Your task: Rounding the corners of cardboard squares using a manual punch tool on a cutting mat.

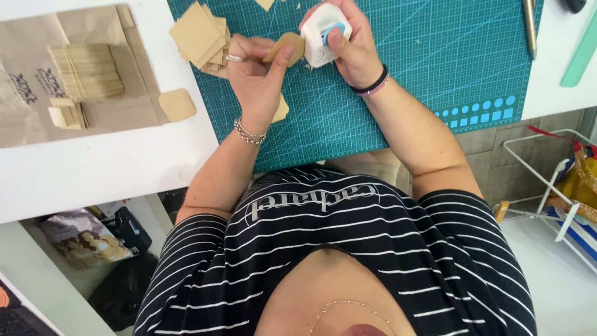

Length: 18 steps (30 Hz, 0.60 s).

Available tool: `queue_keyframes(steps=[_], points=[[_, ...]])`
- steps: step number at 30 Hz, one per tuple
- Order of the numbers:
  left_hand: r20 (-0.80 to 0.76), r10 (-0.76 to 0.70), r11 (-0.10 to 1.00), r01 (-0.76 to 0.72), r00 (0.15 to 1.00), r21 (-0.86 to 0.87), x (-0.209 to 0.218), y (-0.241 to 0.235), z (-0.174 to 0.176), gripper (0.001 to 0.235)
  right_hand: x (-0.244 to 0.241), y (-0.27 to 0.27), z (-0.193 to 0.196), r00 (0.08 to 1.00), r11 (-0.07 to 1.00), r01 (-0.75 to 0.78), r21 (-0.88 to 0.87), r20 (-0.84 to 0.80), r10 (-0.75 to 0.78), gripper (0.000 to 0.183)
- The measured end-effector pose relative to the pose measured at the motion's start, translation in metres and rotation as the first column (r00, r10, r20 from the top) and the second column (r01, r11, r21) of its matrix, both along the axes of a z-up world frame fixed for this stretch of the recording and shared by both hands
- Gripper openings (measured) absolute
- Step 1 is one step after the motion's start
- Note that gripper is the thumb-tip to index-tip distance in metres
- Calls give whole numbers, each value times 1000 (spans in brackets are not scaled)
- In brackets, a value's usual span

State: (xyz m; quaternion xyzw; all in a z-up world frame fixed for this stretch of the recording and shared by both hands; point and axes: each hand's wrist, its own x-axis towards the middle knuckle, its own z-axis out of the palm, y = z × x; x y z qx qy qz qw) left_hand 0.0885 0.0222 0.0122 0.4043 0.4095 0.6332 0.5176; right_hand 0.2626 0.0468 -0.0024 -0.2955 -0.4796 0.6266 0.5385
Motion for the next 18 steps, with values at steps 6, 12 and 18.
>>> queue_keyframes(steps=[6, 12, 18], points=[[54, 98, 995, -97, 994, -11, 6, -6, -6, 38, 0, 0, 3, 996, 996, -88, -5, -27, 88, 58], [26, 147, 988, -148, 989, 34, 11, -7, -3, 38, 1, 2, 8, 994, 993, -107, 55, 9, 106, 54], [48, 64, 997, -66, 997, 37, 14, -9, 2, 36, 4, 1, 3, 997, 997, -76, -30, -29, 75, 47]])
